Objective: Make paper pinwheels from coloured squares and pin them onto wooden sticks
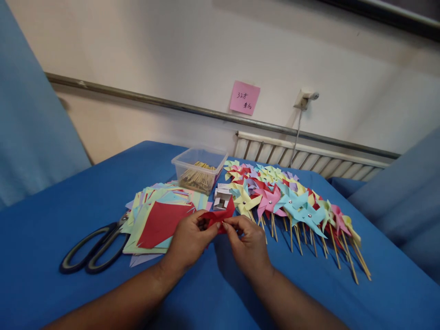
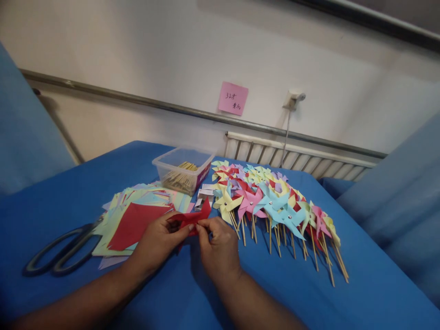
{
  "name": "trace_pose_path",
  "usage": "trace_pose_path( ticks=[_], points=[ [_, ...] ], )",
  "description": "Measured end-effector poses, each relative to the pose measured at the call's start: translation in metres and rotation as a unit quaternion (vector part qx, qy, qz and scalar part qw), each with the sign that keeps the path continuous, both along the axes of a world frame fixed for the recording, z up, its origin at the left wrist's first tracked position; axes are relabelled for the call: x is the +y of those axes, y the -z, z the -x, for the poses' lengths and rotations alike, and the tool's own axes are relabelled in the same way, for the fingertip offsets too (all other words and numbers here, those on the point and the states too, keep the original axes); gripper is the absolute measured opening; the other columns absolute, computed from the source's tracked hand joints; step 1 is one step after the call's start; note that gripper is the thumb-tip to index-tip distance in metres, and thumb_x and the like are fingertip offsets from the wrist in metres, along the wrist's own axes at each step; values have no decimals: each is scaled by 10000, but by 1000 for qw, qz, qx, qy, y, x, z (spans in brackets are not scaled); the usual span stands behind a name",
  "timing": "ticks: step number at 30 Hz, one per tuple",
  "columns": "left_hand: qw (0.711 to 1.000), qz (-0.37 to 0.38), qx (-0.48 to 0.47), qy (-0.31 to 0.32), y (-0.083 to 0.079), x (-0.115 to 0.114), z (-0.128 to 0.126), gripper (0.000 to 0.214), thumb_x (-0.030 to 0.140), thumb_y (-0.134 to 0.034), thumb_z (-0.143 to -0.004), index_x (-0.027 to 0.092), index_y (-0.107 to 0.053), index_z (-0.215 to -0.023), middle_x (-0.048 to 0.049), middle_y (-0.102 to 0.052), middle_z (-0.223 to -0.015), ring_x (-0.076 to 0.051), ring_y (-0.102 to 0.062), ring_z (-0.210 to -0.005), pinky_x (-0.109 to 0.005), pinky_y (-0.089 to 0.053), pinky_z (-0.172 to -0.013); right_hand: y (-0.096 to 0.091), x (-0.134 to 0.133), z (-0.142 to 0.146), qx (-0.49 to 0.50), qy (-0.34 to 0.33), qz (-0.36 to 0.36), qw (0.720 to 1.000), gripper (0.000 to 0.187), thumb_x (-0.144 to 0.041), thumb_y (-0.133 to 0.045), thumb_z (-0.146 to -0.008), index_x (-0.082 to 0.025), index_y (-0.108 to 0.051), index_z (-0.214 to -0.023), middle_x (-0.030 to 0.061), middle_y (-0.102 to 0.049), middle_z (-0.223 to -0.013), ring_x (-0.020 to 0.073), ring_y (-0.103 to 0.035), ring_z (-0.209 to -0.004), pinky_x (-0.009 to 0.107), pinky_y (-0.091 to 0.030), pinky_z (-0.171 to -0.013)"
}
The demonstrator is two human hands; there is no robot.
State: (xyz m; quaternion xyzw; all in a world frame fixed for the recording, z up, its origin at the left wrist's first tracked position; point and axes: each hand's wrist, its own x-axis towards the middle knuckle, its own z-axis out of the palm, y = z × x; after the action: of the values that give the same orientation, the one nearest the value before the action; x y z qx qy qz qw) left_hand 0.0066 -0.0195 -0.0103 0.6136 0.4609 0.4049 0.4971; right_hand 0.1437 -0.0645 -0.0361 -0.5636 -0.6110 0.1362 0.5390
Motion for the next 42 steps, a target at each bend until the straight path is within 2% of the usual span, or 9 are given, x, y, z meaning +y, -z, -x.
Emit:
trace_pose_path(
  ticks=[10, 16, 19, 22, 27, 32, 34, 39, 42],
  points=[
    [995, -80, 60, 9, 1, -3, 2, 138, 261, -639, -726, 189, -699, -827, -1, -691, -737, -178, -620, -703, -276, -467, -657, -2, 0, 1, 45, -13, 10, 999, 89, -155, -616, -805, -206, -675, -762, -14, -660, -715, 134, -597, -650, 247, -455, -622],
    [994, -86, 65, 13, -2, -6, 2, 129, 250, -625, -724, 186, -695, -811, -12, -701, -751, -191, -632, -716, -285, -476, -662, -2, 4, -1, 141, -37, 10, 989, 37, -176, -666, -752, -186, -673, -718, 49, -647, -921, 191, -600, -901, 290, -472, -754],
    [995, -80, 60, 20, 1, -6, 3, 118, 240, -617, -725, 187, -684, -806, -12, -697, -754, -193, -635, -728, -289, -480, -676, -1, 4, -1, 201, -68, 51, 976, 34, -191, -659, -754, -184, -654, -720, 20, -652, -809, 167, -611, -773, 285, -475, -725],
    [995, -79, 58, 26, 4, -5, 4, 115, 245, -612, -732, 193, -679, -810, -10, -695, -755, -190, -636, -732, -289, -482, -683, -2, 3, 1, 204, -70, 69, 974, 36, -190, -642, -754, -185, -634, -719, -2, -638, -735, 151, -598, -707, 257, -466, -666],
    [994, -73, 73, 30, 0, -7, 4, 94, 236, -610, -726, 190, -677, -773, -6, -685, -717, -184, -626, -704, -279, -479, -657, -4, 2, 3, 169, -42, 64, 983, 51, -191, -620, -757, -185, -624, -706, -8, -625, -701, 151, -582, -693, 255, -458, -655],
    [995, -68, 70, 26, -2, -8, 4, 123, 262, -625, -725, 185, -683, -801, -18, -698, -745, -200, -644, -727, -292, -490, -671, 0, 3, 4, 195, -48, 63, 978, 27, -198, -626, -752, -190, -606, -735, -3, -634, -714, 157, -592, -697, 269, -483, -655],
    [995, -66, 61, 31, 0, -8, 4, 143, 283, -631, -730, 184, -687, -819, -25, -704, -761, -207, -653, -739, -300, -496, -676, 2, 3, 5, 236, -47, 56, 969, 116, -197, -647, -738, -195, -596, -842, 3, -647, -763, 159, -605, -706, 271, -496, -642],
    [997, -57, 36, 44, 2, -8, 5, 184, 294, -646, -734, 182, -697, -872, -38, -716, -788, -212, -660, -755, -307, -501, -686, 2, 4, 8, 324, -58, 56, 943, 572, -197, -708, -702, -208, -458, -1216, 23, -676, -876, 172, -642, -758, 308, -526, -691],
    [997, -51, 21, 49, 3, -7, 4, 181, 297, -650, -741, 180, -693, -872, -39, -715, -786, -205, -655, -745, -298, -496, -676, 2, 6, 9, 366, -86, 61, 925, 531, -256, -729, -697, -202, -505, -1175, 28, -690, -859, 180, -652, -752, 314, -533, -683]
  ],
)
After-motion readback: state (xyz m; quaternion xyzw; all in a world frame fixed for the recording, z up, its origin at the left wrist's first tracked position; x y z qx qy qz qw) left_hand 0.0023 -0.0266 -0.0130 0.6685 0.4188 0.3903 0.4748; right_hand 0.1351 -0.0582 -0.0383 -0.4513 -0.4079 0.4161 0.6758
